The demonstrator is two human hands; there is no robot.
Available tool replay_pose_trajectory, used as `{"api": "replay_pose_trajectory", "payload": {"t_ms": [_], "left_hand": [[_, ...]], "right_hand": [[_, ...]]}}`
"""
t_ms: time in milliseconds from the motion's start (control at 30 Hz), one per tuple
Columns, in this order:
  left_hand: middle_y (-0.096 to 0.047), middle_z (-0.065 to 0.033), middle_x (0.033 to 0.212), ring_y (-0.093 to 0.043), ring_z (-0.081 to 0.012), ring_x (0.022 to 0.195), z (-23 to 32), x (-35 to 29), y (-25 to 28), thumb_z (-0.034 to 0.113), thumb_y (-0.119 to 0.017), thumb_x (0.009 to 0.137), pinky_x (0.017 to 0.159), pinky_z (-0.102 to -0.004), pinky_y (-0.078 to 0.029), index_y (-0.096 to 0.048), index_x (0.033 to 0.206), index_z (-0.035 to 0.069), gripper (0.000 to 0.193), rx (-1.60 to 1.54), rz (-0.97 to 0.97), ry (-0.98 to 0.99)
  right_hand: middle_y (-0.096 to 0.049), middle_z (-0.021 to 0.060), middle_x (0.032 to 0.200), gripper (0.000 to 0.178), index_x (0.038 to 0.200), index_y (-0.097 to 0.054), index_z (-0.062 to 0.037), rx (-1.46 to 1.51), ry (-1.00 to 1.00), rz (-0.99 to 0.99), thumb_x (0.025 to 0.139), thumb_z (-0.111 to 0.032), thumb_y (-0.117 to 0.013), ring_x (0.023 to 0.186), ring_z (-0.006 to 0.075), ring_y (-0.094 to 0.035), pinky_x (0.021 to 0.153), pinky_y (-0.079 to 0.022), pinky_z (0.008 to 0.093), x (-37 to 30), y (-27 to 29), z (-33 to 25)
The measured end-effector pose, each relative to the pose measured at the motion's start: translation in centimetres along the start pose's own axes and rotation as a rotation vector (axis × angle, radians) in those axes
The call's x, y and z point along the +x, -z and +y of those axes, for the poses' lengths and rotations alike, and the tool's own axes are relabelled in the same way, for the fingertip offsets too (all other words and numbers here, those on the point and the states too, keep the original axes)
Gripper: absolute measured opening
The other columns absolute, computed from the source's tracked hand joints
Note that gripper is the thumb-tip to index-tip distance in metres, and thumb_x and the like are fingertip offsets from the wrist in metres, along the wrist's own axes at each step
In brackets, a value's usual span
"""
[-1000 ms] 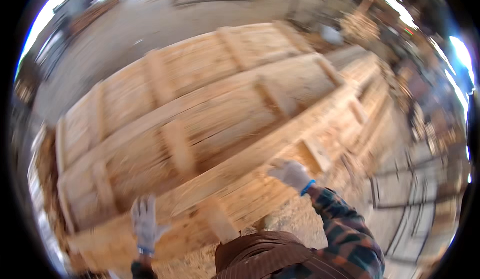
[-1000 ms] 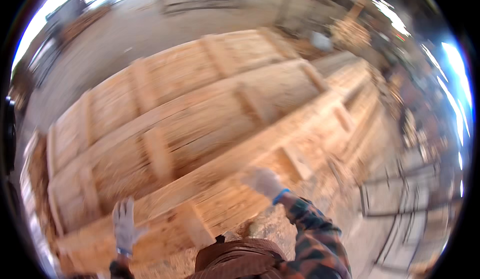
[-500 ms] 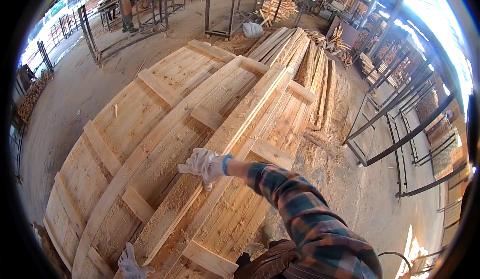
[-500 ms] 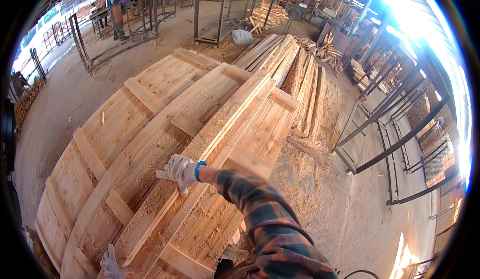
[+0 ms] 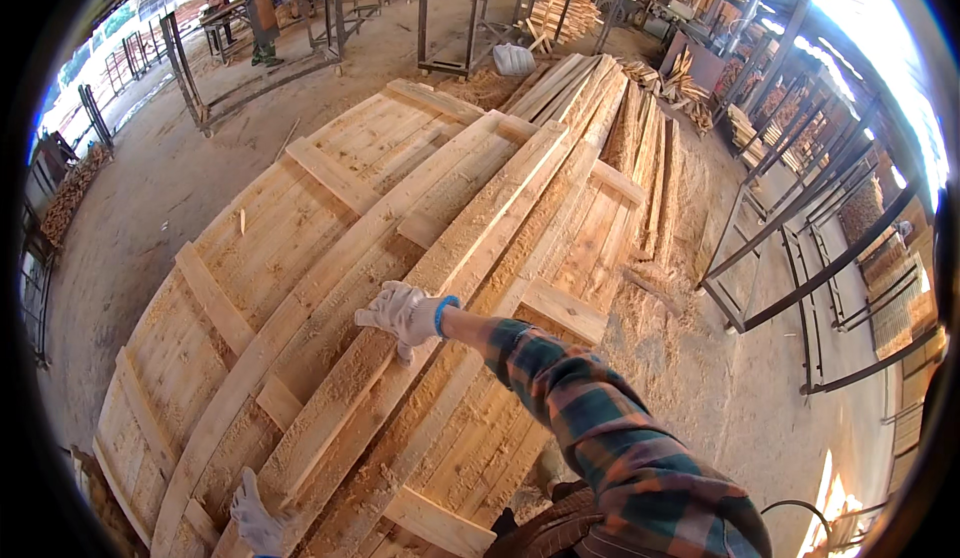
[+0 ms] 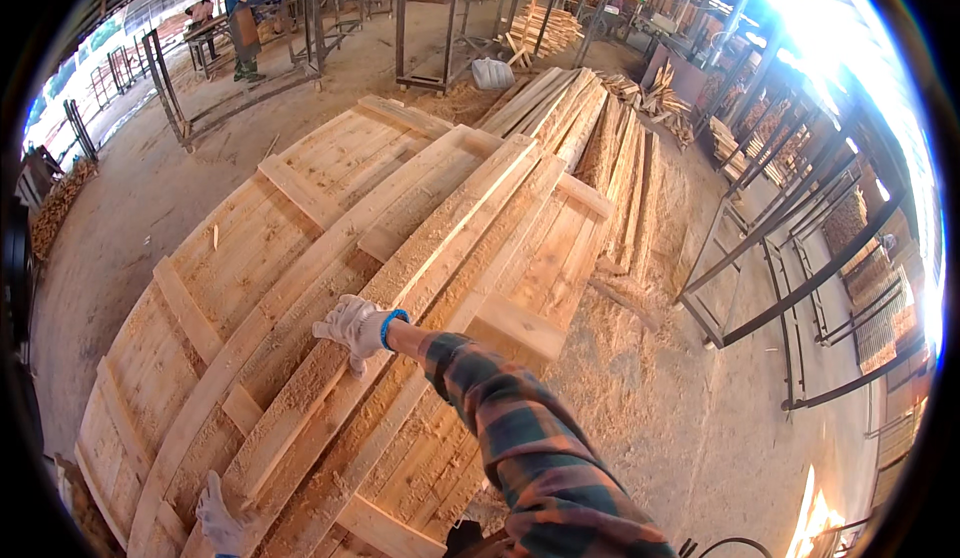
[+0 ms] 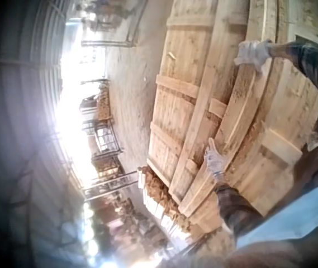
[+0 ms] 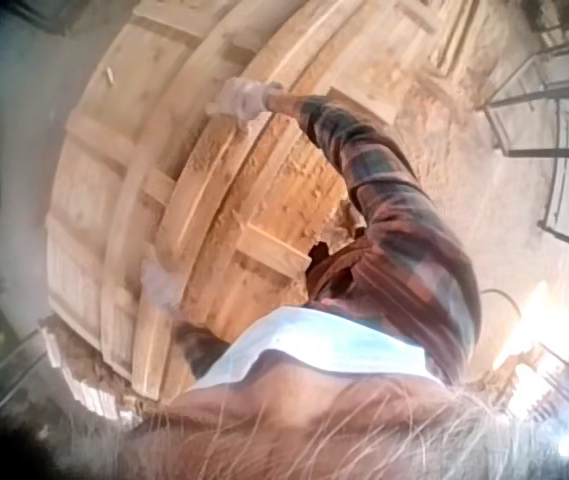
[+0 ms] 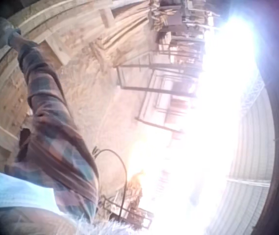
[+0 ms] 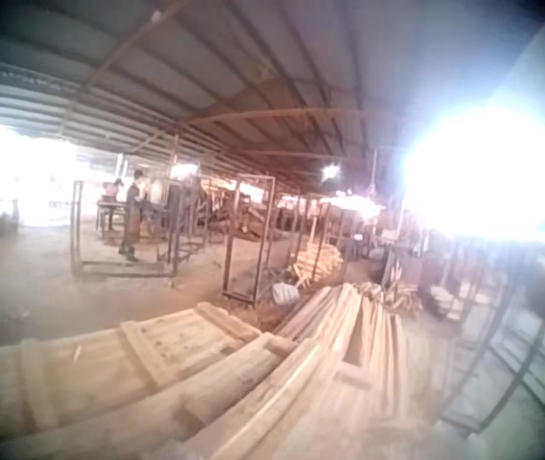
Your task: The person picks up wooden planks from a pile and stacks them onto a wooden pallet. The person handles the planks one by one, placing them in a neat stack on the pallet.
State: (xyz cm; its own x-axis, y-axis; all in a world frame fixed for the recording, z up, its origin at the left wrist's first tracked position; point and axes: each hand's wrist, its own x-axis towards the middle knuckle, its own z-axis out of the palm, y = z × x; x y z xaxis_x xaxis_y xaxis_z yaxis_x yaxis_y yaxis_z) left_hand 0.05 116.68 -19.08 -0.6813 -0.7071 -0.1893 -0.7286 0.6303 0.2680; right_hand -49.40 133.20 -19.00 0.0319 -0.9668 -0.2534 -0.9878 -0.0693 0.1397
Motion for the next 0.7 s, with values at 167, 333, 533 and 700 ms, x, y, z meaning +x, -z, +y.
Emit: {"api": "replay_pose_trajectory", "payload": {"t_ms": [167, 333, 533, 700], "left_hand": [[-0.045, -0.0190, 0.135, -0.051, -0.0360, 0.111, -4.2, 4.5, -3.5, 0.040, -0.067, 0.080, 0.093, -0.0482, -0.044, -0.031, 0.148, 0.009, 0.082, -0.198, 0.038, 0.243], [-0.044, -0.0189, 0.143, -0.041, -0.0391, 0.129, -0.4, 3.5, -3.8, 0.038, -0.066, 0.086, 0.107, -0.0447, -0.036, -0.032, 0.148, 0.008, 0.077, 0.130, 0.404, 0.359], [-0.052, -0.0192, 0.135, -0.055, -0.0356, 0.113, 6.0, -9.5, -5.2, 0.032, -0.059, 0.093, 0.093, -0.0398, -0.048, -0.036, 0.144, 0.002, 0.063, -0.608, 0.750, 0.254], [-0.061, -0.0121, 0.103, -0.060, -0.0250, 0.081, 6.2, -23.6, -11.7, 0.039, -0.051, 0.098, 0.071, -0.0330, -0.053, -0.053, 0.122, 0.001, 0.045, -2.030, 0.419, 0.807]], "right_hand": [[-0.060, 0.0086, 0.113, 0.099, 0.135, -0.046, -0.0082, -0.037, -0.110, -0.129, 0.065, -0.073, -0.067, 0.101, 0.0257, -0.057, 0.100, -0.035, 0.0368, 1.3, 1.8, 0.5], [-0.056, 0.0102, 0.121, 0.078, 0.128, -0.050, -0.0077, 0.281, -0.286, 0.144, 0.077, -0.066, -0.060, 0.115, 0.0283, -0.050, 0.111, -0.027, 0.0437, 2.3, -0.6, 0.7], [-0.059, 0.0144, 0.122, 0.047, 0.122, -0.060, -0.0082, 0.733, -0.247, 0.395, 0.090, -0.042, -0.057, 0.116, 0.0297, -0.052, 0.101, -0.037, 0.0417, -8.0, -2.1, -3.1], [-0.069, 0.0090, 0.086, 0.026, 0.097, -0.070, -0.0060, 1.758, -0.750, 0.077, 0.094, -0.026, -0.054, 0.075, 0.0201, -0.066, 0.062, -0.050, 0.0313, -21.1, -5.8, -5.4]]}}
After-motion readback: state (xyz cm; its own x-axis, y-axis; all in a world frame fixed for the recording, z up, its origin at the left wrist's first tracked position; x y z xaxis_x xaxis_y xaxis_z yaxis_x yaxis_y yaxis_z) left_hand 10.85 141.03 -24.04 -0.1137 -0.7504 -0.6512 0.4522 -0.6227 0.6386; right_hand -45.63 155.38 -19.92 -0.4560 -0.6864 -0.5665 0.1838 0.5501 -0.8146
